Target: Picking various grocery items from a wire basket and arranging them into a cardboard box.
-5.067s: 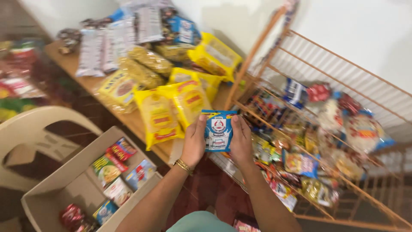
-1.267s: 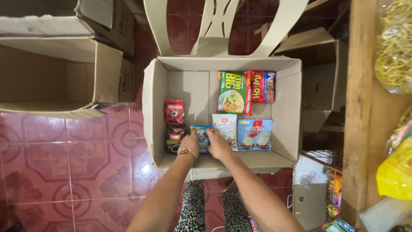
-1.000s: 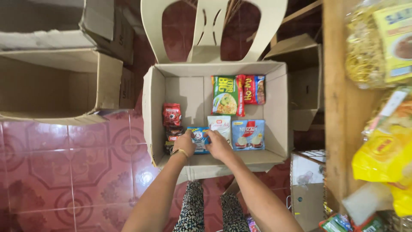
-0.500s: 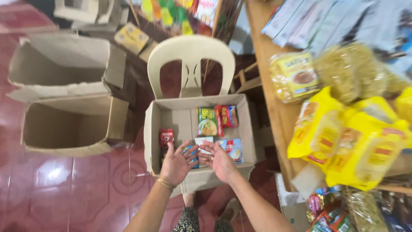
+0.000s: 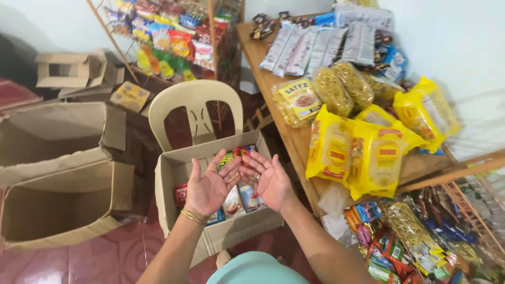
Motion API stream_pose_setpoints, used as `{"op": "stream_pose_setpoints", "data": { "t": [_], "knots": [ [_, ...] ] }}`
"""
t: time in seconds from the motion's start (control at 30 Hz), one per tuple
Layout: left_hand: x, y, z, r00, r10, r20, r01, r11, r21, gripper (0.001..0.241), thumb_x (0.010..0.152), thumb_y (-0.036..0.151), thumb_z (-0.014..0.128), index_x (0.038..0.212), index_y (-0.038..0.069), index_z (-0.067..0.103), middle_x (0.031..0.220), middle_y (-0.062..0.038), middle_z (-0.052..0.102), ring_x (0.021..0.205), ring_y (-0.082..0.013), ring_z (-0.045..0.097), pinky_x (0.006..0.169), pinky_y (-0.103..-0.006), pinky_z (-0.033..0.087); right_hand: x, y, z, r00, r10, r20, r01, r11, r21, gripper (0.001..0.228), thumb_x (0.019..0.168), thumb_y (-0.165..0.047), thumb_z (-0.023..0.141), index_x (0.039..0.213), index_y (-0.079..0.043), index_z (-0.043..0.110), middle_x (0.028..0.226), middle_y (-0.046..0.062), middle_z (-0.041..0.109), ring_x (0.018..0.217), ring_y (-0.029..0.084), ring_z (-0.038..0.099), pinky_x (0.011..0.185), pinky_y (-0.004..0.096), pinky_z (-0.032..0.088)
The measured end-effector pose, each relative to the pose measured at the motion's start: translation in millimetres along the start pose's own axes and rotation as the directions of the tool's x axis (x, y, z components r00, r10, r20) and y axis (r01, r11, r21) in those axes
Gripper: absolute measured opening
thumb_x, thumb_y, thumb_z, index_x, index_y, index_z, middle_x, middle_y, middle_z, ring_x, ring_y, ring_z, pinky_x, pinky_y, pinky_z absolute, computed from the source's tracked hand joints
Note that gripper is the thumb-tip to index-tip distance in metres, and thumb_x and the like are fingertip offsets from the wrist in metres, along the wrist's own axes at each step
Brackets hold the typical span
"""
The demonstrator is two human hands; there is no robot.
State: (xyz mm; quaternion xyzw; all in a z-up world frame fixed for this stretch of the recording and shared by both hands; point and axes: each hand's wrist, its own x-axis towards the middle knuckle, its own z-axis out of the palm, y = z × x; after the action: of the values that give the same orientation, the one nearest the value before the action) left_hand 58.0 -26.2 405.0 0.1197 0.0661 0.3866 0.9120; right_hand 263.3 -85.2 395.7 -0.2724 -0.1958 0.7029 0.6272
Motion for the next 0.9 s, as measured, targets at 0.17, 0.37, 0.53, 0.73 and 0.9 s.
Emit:
{"op": "stream_pose_setpoints", "data": {
  "t": [0.17,0.37,0.53,0.73,0.9],
  "knots": [
    [23,-3,24,0.998,-0.011,0.061,0.008,0.999,0.051,0.085,0.099,0.074,0.031,0.156,0.012,0.037,0.153,-0.025,0.047,0.133,-0.0326,0.049,0.114,-0.0443,0.037,1,-28,2,0.996,-0.086,0.032,0.086,0.996,0.009,0.068,0.104,-0.060,0.038,0.145,-0.007,0.048,0.149,0.016,0.053,0.132,0.032,0.056,0.110,0.048,0.044],
    [51,-27,47,0.993,-0.087,0.082,0.077,0.990,0.115,0.086,0.098,0.073,0.029,0.158,0.012,0.035,0.154,-0.024,0.048,0.136,-0.0337,0.048,0.116,-0.0455,0.034,-24,-56,-5,0.980,-0.198,0.007,0.198,0.980,0.014,0.068,0.103,-0.060,0.040,0.146,-0.008,0.048,0.151,0.015,0.052,0.134,0.032,0.053,0.112,0.047,0.042],
    [78,-79,74,0.957,-0.280,0.077,0.267,0.952,0.152,0.085,0.097,0.073,0.025,0.157,0.015,0.035,0.154,-0.023,0.048,0.136,-0.0328,0.048,0.118,-0.0450,0.032,-81,-85,-28,0.933,-0.345,-0.099,0.349,0.937,0.025,0.067,0.104,-0.060,0.041,0.144,-0.008,0.049,0.151,0.016,0.051,0.136,0.033,0.053,0.115,0.046,0.042],
    [111,-166,109,0.869,-0.456,0.191,0.423,0.886,0.192,0.086,0.098,0.074,0.026,0.158,0.014,0.036,0.154,-0.024,0.048,0.135,-0.0323,0.047,0.116,-0.0449,0.032,-159,-129,-65,0.832,-0.526,-0.177,0.533,0.846,-0.005,0.061,0.106,-0.057,0.042,0.142,-0.008,0.051,0.151,0.017,0.052,0.137,0.035,0.050,0.114,0.048,0.040],
    [127,-243,146,0.793,-0.530,0.300,0.493,0.848,0.196,0.084,0.098,0.071,0.032,0.157,0.011,0.036,0.152,-0.025,0.049,0.135,-0.0332,0.049,0.115,-0.0455,0.035,-227,-167,-84,0.730,-0.624,-0.277,0.628,0.773,-0.086,0.064,0.104,-0.058,0.040,0.142,-0.008,0.051,0.150,0.016,0.053,0.136,0.034,0.052,0.116,0.049,0.040]
  ]
}}
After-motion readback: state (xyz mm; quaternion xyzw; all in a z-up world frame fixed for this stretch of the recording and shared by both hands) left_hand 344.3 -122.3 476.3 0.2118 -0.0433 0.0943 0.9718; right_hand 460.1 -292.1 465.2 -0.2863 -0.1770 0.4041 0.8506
